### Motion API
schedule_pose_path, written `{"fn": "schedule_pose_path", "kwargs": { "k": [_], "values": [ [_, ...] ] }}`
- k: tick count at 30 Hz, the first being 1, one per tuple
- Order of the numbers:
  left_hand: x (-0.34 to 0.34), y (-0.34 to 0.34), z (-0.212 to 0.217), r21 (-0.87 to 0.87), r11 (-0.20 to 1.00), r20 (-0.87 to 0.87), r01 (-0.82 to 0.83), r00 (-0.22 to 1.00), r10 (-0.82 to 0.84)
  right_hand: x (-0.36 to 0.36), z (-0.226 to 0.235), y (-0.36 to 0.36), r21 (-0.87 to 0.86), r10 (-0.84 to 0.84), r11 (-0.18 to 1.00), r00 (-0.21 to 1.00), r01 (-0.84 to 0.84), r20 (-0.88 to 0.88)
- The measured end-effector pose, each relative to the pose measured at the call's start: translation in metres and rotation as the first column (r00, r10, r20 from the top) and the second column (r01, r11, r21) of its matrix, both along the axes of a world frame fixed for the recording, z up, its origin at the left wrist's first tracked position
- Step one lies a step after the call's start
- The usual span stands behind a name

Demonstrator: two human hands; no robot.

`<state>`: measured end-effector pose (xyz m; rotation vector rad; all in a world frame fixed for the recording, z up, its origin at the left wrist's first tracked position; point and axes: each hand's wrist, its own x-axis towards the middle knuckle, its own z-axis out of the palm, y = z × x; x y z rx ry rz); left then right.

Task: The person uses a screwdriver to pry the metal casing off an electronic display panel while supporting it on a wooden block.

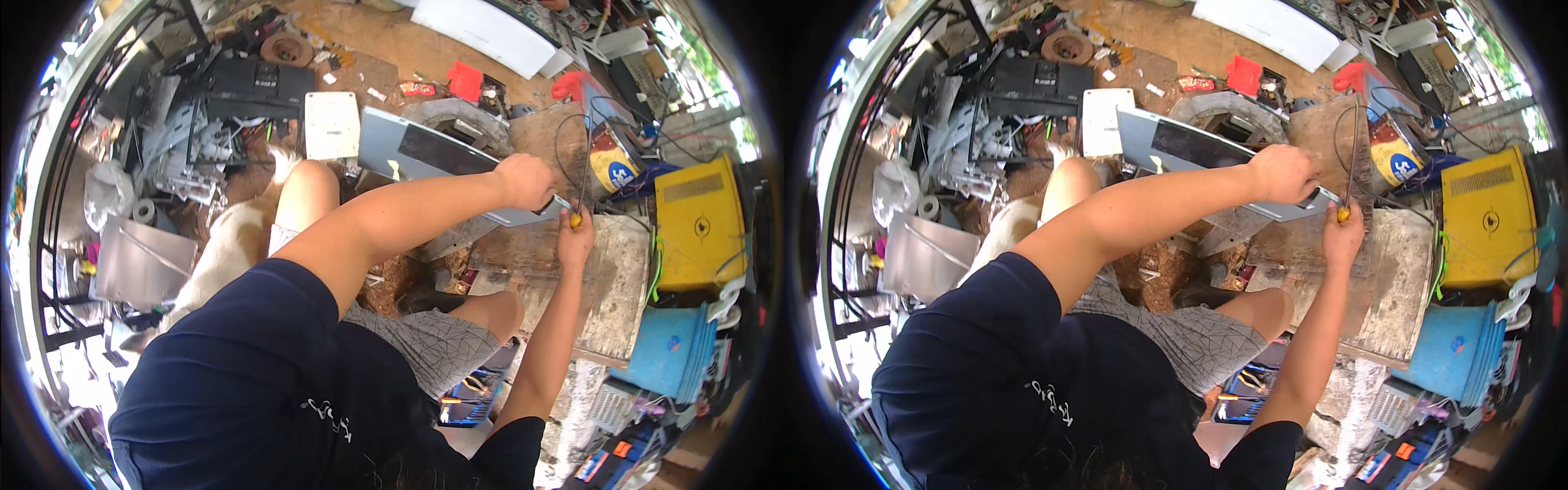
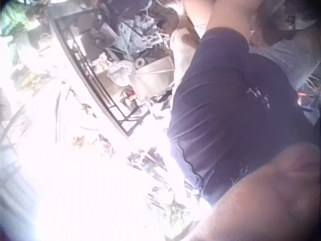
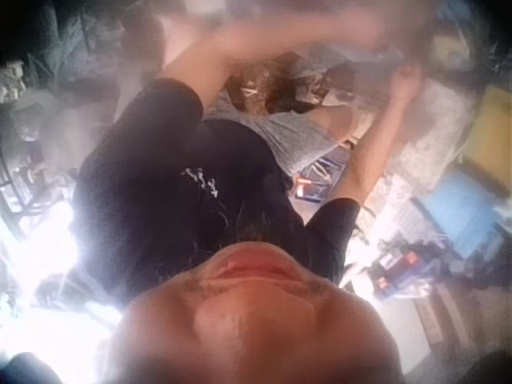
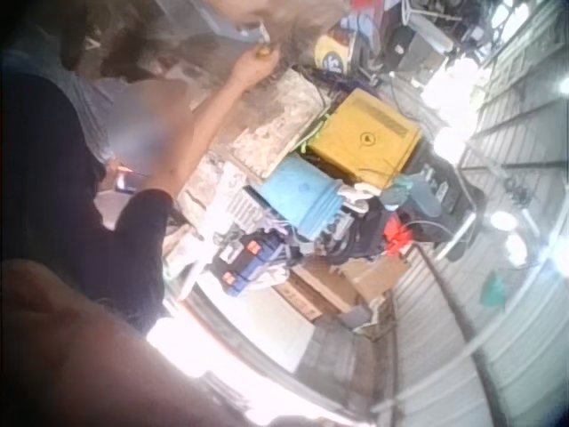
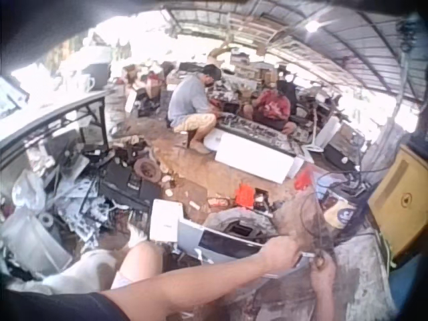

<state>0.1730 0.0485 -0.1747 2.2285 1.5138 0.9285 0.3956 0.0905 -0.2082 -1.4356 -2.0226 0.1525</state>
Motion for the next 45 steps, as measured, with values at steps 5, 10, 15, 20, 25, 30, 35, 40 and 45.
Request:
{"fn": "schedule_pose_path", "kwargs": {
  "k": [5, 10, 15, 20, 25, 30, 35, 40, 45],
  "values": [
    [-0.044, -0.055, -0.012, 0.468, 0.884, 0.143, -0.007, 0.987, -0.068, -0.006, -0.001, 0.009, -0.088, 0.05, 0.995, 0.998, -0.053, -0.04],
    [-0.189, -0.147, -0.059, 0.372, 0.558, 0.51, -0.742, 0.666, 0.545, -0.012, 0.012, 0.001, -0.069, 0.019, 0.997, 1.0, -0.017, 0.021],
    [-0.256, -0.155, -0.108, -0.218, 0.923, 0.296, -0.319, 0.879, 0.373, -0.008, 0.009, 0.007, -0.092, 0.036, 0.995, 0.999, -0.037, -0.009],
    [-0.265, -0.111, -0.143, -0.332, 0.915, 0.383, -0.229, 0.854, 0.352, -0.018, 0.016, 0.007, -0.093, 0.029, 0.995, 1.0, -0.03, -0.012],
    [-0.262, -0.1, -0.096, -0.224, 0.943, 0.315, -0.245, 0.898, 0.308, 0.007, 0.011, 0.009, -0.177, 0.0, 0.984, 0.992, -0.023, -0.128],
    [-0.237, -0.078, 0.037, 0.03, 0.971, 0.418, -0.238, 0.885, 0.204, 0.046, -0.015, 0.001, -0.317, -0.057, 0.945, 0.916, -0.079, -0.397],
    [-0.184, -0.063, 0.145, 0.353, 0.927, 0.175, -0.131, 0.982, 0.072, 0.015, -0.073, -0.026, -0.507, -0.212, 0.837, 0.733, -0.204, -0.646],
    [-0.125, -0.054, 0.183, 0.394, 0.919, -0.215, -0.021, 0.97, 0.114, -0.022, -0.108, -0.047, -0.611, -0.34, 0.769, 0.688, -0.189, -0.64],
    [-0.094, -0.044, 0.172, 0.427, 0.901, -0.342, 0.08, 0.936, 0.079, 0.008, -0.048, -0.09, -0.63, -0.43, 0.776, 0.696, -0.042, -0.575]
  ]
}}
